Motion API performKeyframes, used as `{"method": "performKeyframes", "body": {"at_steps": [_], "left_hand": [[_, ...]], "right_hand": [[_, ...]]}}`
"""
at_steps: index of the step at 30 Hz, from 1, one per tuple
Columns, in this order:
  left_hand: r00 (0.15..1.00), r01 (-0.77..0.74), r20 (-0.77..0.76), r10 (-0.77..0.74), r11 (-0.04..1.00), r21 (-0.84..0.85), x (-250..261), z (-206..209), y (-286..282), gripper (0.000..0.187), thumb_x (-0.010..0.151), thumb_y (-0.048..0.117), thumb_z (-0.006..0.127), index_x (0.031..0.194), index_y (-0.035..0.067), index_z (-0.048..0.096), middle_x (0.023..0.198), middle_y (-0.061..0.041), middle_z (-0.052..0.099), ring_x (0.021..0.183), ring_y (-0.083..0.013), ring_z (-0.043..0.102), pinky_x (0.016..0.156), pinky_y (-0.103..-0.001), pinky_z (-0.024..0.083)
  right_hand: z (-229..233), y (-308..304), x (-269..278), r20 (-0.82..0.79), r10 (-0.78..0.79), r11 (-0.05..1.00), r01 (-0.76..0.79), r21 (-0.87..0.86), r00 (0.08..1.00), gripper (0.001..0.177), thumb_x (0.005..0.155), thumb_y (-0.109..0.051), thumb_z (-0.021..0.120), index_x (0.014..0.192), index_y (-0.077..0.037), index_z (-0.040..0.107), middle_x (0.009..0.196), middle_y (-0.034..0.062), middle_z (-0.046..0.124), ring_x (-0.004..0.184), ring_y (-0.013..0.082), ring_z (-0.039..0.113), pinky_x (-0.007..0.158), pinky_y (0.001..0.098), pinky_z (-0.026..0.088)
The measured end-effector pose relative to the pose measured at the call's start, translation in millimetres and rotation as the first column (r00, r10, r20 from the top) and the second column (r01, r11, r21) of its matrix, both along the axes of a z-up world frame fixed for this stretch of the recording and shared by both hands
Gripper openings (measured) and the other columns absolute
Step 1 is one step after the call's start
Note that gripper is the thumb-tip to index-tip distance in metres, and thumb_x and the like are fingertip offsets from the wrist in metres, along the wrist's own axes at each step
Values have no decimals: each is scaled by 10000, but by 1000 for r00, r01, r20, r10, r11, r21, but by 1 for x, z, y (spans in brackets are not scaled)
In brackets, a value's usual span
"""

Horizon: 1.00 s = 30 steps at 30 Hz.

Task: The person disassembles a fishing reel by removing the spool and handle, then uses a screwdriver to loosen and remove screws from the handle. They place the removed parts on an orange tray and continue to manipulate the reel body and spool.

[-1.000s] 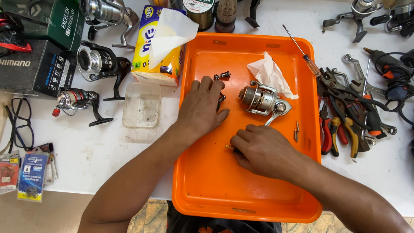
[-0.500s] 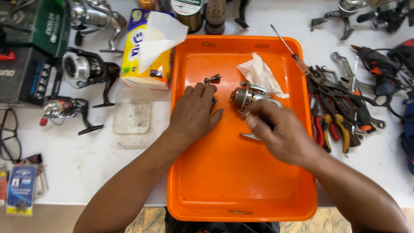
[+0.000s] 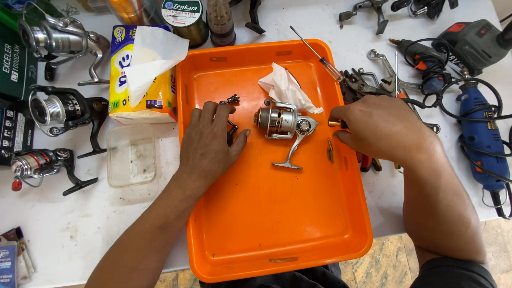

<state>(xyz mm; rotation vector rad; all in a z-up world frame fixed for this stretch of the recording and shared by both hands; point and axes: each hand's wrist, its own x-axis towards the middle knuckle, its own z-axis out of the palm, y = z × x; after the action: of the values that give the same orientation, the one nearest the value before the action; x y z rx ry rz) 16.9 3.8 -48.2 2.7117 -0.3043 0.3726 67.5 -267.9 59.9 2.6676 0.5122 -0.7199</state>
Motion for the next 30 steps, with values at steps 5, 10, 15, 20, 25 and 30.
{"method": "performKeyframes", "body": {"at_steps": [5,10,15,20,25,30], "left_hand": [[1000,11,28,-10,1000,-23,0,-1,0,434,832,319,738,1148,66,581,1062,-118,537,878,-345,483,758,-452,441],[998,28,53,-26,999,-42,0,0,0,402,843,304,717,1129,59,576,1060,-115,541,883,-340,484,771,-441,438],[996,48,80,-42,996,-76,0,0,0,350,858,300,713,1088,56,612,1058,-100,561,911,-338,503,781,-434,450],[998,59,-14,-62,984,-166,-2,8,1,276,934,317,663,1092,107,580,979,-90,494,966,-340,561,849,-425,495],[995,56,-73,-70,981,-184,-2,11,1,275,942,329,653,1087,105,590,999,-94,499,993,-339,554,862,-434,489],[993,40,-98,-60,979,-200,-1,11,1,278,951,352,642,1083,113,592,1005,-85,499,1008,-329,554,872,-426,490]], "right_hand": [[-2,6,-6,-10,-36,999,36,-30,999,359,888,-342,560,1244,-354,595,964,48,715,921,306,681,674,459,542],[2,14,-17,-18,-38,997,36,-72,999,367,897,-300,493,1244,-386,573,956,52,722,875,321,699,637,450,525],[-13,8,-18,-36,56,995,-59,-86,998,197,880,-261,433,987,-263,598,852,18,687,829,306,653,595,452,443],[-8,11,-23,-50,183,983,-183,-2,982,240,908,-182,630,1131,-201,718,926,92,763,643,217,738,582,280,594],[-10,12,-25,-117,297,954,-298,8,948,253,921,-162,593,1141,-218,704,919,74,753,653,206,725,584,288,593],[-19,6,-19,-116,406,911,-411,-22,907,243,921,-131,584,1114,-205,712,929,86,749,698,226,730,601,317,600]]}}
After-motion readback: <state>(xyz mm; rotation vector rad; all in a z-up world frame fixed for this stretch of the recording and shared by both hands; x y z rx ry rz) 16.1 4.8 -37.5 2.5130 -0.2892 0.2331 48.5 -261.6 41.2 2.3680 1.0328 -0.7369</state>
